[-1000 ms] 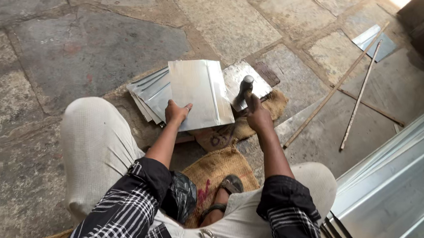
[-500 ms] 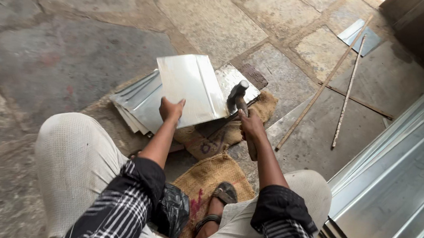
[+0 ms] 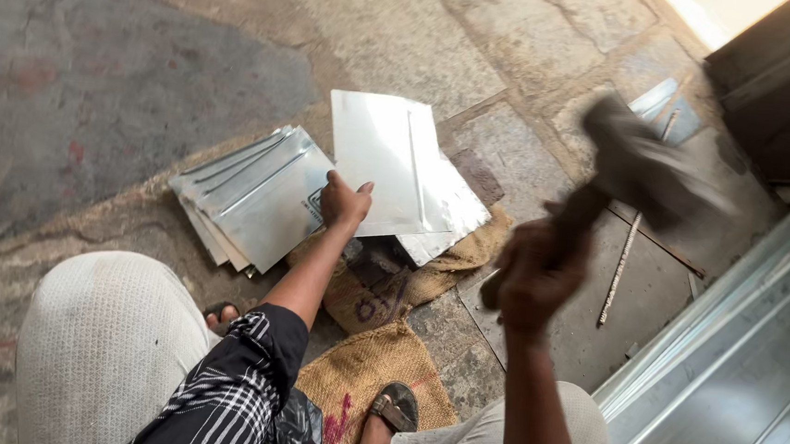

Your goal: The person uses a hammer to flatten and shape metal sheets by striking them repeatedly.

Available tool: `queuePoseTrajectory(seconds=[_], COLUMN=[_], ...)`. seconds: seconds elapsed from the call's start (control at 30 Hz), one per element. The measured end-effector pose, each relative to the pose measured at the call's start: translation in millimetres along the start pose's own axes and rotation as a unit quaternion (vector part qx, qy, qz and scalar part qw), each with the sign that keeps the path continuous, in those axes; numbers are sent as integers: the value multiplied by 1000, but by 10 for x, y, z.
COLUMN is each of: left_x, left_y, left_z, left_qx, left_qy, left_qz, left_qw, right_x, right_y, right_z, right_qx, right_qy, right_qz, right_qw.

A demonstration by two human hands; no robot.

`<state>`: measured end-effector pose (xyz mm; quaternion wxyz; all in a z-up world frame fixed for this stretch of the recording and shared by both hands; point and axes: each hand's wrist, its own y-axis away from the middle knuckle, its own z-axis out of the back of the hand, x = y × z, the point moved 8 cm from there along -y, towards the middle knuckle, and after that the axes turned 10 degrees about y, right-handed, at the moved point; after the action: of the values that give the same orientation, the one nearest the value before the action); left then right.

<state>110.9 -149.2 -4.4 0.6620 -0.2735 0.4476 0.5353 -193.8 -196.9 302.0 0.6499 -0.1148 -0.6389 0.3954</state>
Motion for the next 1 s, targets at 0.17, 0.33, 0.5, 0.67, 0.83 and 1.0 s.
queuePoseTrajectory(seconds=[0.17, 0.33, 0.5, 0.67, 0.83, 1.0], left_x=[-7, -25, 36, -77, -135, -253], left_y=[73, 62, 81, 58, 80, 74], left_z=[-24, -35, 5, -56, 21, 95], left_qx=[55, 12, -8, 15, 46, 20], left_qy=[8, 17, 52, 9, 24, 27], left_qz=[57, 24, 8, 2, 22, -9], left_qw=[997, 1000, 999, 1000, 998, 999], right_x=[-289, -951, -784, -209, -813, -1374], right_y=[211, 834, 491, -77, 594, 818], right_z=[-164, -451, 32, 256, -288, -237], right_qx=[24, 194, 116, -35, 110, 227], right_qy=[49, 275, 283, 8, 194, 402], right_qz=[61, -132, -330, -36, 5, -334], right_qw=[997, 932, 893, 999, 975, 822])
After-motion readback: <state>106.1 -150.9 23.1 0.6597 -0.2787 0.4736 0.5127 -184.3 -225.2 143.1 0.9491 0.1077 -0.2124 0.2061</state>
